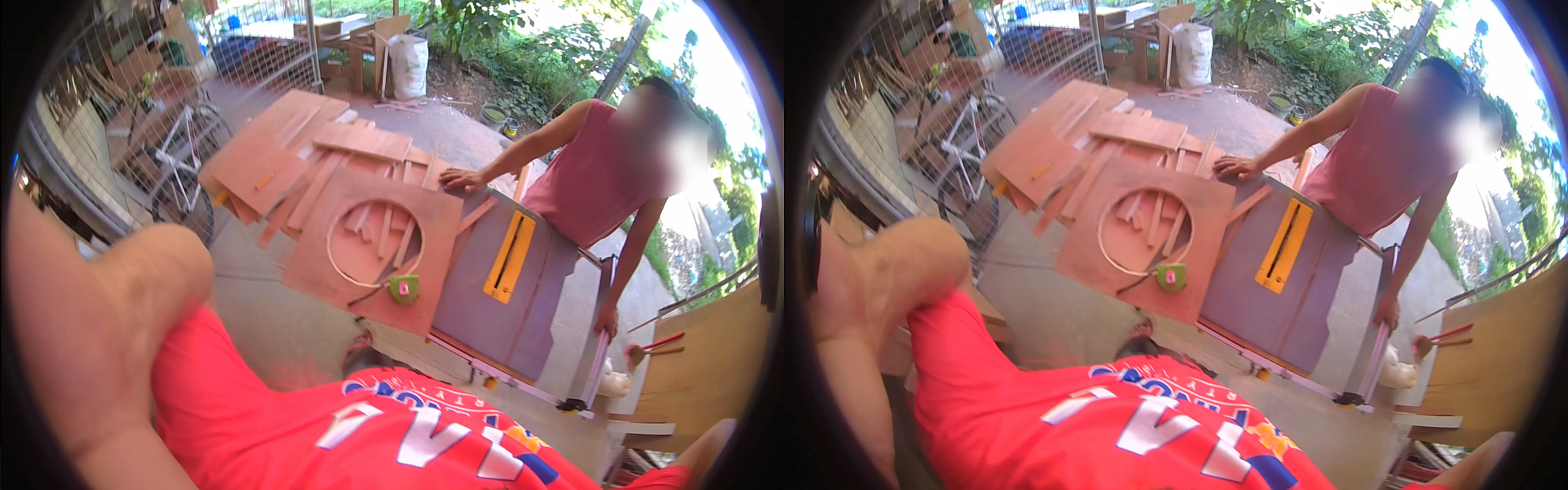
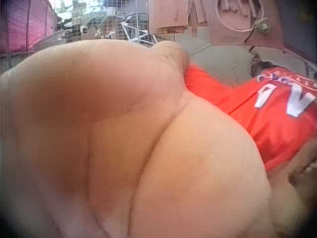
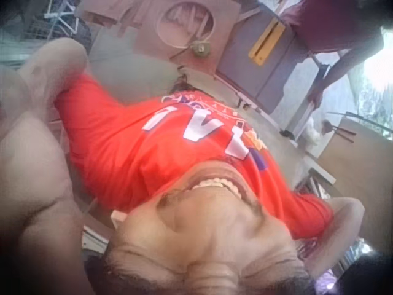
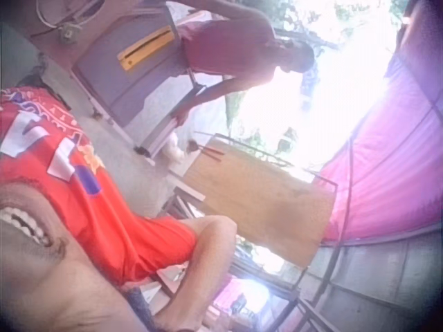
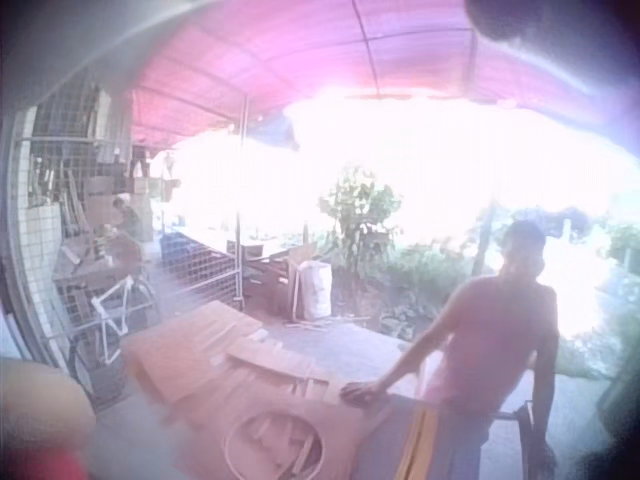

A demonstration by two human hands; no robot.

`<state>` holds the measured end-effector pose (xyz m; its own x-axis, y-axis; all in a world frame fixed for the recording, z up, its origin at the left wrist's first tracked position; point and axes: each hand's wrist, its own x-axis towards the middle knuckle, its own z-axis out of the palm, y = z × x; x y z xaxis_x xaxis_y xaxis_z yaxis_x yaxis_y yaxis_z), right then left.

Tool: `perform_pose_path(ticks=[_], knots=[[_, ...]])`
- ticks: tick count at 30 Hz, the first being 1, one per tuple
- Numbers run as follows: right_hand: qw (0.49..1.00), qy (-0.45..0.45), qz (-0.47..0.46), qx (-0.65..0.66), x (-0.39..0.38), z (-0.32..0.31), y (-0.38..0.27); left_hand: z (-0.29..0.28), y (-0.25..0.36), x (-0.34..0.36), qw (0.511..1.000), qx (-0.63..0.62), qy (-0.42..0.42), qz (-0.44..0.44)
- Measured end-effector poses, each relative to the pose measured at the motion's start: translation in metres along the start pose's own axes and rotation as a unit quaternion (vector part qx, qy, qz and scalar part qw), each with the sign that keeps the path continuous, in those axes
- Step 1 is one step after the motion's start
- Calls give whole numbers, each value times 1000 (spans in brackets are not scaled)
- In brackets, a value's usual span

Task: The person measures and marks a reddish-brown wooden board using a pencil and tape measure on a table saw. The person also handles a wooden piece with a circular cutout, placing it on the board and adjusting its position.

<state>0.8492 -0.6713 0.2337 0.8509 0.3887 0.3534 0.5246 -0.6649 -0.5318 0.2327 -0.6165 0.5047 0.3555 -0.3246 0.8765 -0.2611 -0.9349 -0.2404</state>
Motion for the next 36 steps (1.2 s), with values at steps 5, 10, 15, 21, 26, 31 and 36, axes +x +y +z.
perform_pose_path(ticks=[5, 10, 15, 21, 26, 31, 36], knots=[[1000, 6, 1, 5, -1, -7, 4, -1, -1, -7, 1000, 5, -15, 16], [1000, 3, 3, -3, -10, -14, 10, -1, -1, -6, 1000, 7, -22, 21], [1000, 7, 4, -16, -6, -17, 11, 2, -5, -2, 999, 5, -33, 9], [1000, 9, 1, -16, 6, -26, 9, 10, -4, 9, 999, 7, -33, 12], [1000, 3, -10, -14, 13, -33, 10, 15, -6, 3, 1000, 11, -26, 10], [1000, 1, -7, -9, 13, -38, 10, 11, -5, -3, 999, 16, -31, 17], [1000, 11, -12, -16, 17, -44, 14, 13, -6, -6, 999, 27, -36, 12]])
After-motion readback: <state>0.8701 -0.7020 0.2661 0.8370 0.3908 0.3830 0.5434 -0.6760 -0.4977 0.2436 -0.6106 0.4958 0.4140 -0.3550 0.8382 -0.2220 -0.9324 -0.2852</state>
